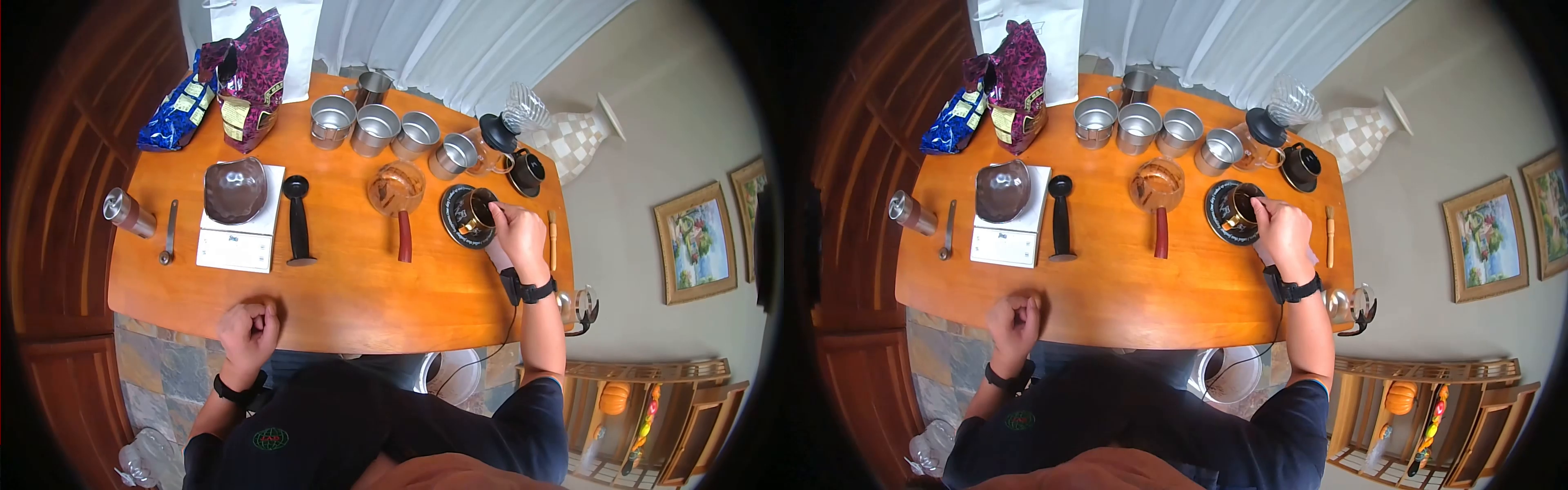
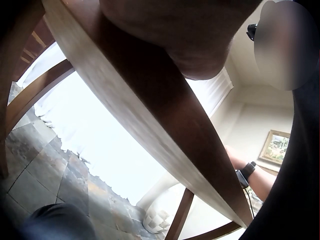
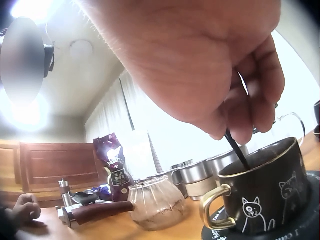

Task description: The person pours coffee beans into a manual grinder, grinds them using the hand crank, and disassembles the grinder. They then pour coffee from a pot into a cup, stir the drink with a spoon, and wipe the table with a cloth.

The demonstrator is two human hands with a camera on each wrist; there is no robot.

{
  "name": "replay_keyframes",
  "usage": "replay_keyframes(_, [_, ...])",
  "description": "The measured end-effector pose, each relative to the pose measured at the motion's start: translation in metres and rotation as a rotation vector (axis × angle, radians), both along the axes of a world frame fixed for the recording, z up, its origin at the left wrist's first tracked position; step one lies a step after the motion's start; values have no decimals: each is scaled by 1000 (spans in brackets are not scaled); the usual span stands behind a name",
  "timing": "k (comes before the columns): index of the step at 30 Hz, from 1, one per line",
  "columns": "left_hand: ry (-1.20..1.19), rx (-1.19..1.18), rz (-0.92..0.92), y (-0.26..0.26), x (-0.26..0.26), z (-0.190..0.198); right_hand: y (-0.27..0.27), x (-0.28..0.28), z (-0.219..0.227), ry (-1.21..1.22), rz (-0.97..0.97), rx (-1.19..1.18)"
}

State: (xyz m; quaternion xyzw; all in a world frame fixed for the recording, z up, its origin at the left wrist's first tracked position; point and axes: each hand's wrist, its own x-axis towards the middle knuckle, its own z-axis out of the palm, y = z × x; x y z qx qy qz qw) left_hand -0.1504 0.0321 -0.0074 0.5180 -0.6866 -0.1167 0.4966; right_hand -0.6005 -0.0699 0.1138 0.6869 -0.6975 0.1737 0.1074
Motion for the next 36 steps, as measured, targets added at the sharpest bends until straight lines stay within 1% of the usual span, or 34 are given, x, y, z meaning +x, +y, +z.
replay_keyframes(8, [-5, -6, -2, 1, 0, -3, 15, -17, 0, 95, -29, -3])
replay_keyframes(14, [-11, -18, -5, -1, 0, 1, 27, -1, 8, 26, -5, 38])
replay_keyframes(16, [-16, -16, -9, -1, 0, 2, 25, 9, 13, -57, 3, 85])
replay_keyframes(20, [-10, -15, -2, 0, -1, 4, 15, 12, 7, -52, 57, 34])
replay_keyframes(25, [-20, -22, 5, 0, 0, 1, 3, 13, 5, -22, 10, 24])
replay_keyframes(29, [-26, -16, 1, 1, 1, 3, -2, -4, -3, 36, -1, -4])
replay_keyframes(31, [-21, -24, -2, 0, 0, 5, 2, -10, -5, 74, -22, -31])
replay_keyframes(36, [-35, -30, -8, -1, 1, 3, 16, -7, 0, 61, -43, -2])
